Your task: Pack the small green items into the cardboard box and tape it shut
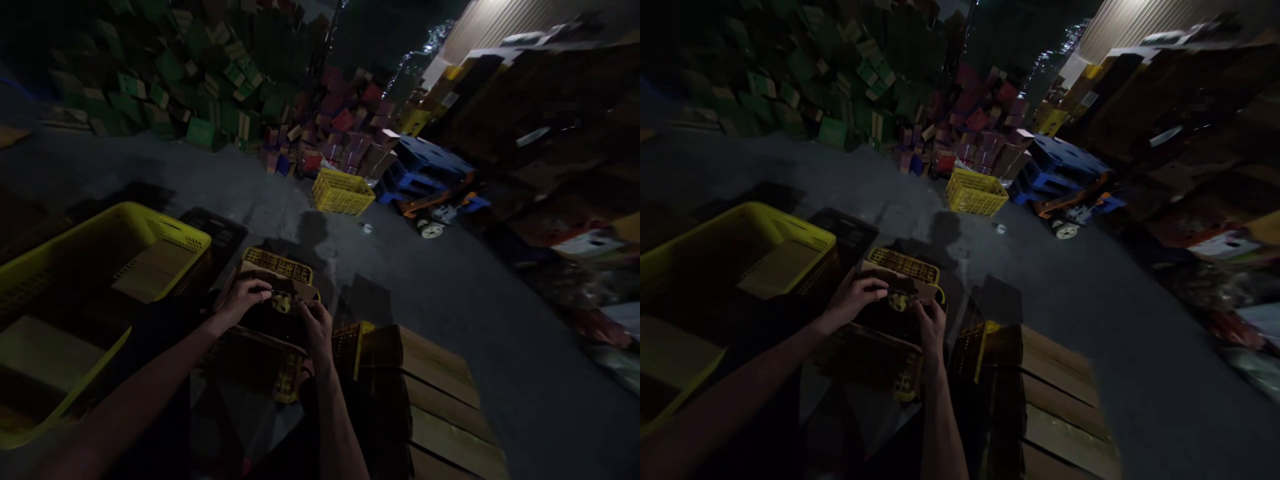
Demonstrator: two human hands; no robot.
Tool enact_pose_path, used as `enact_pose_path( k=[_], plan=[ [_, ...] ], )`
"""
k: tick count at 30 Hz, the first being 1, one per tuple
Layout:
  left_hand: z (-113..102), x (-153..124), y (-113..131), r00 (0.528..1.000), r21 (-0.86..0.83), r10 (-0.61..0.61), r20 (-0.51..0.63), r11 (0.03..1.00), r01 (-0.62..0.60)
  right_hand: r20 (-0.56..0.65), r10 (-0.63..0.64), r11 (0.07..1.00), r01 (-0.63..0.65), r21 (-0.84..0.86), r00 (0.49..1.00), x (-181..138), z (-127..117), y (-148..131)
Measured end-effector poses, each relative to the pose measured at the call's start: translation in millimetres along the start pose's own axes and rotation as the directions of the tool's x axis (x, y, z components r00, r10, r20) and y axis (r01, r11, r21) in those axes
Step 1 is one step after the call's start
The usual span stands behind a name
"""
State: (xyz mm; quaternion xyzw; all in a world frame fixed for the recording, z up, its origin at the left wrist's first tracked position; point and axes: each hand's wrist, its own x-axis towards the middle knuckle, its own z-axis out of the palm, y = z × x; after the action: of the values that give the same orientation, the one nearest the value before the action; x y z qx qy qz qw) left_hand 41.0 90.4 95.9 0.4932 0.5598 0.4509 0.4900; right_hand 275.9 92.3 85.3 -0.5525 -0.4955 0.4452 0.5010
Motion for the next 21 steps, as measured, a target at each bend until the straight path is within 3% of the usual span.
enact_pose_path(
  k=[10, 17, 21],
  plan=[
    [5, -1, -6, 0.991, -0.303, -0.042, 0.124, 0.95, 0.078, -0.075, 0.071, 0.996, -0.067, 0.051, 0.995, 0, -8, 3],
    [13, -3, -9, 0.971, -0.322, -0.168, 0.171, 0.922, 0.216, -0.077, 0.1, 0.99, -0.092, 0.105, 0.992, -2, -5, 2],
    [12, -4, -6, 0.973, -0.288, -0.162, 0.162, 0.936, 0.204, -0.064, 0.089, 0.992, -0.083, 0.093, 0.994, -3, -5, 0]
  ],
)
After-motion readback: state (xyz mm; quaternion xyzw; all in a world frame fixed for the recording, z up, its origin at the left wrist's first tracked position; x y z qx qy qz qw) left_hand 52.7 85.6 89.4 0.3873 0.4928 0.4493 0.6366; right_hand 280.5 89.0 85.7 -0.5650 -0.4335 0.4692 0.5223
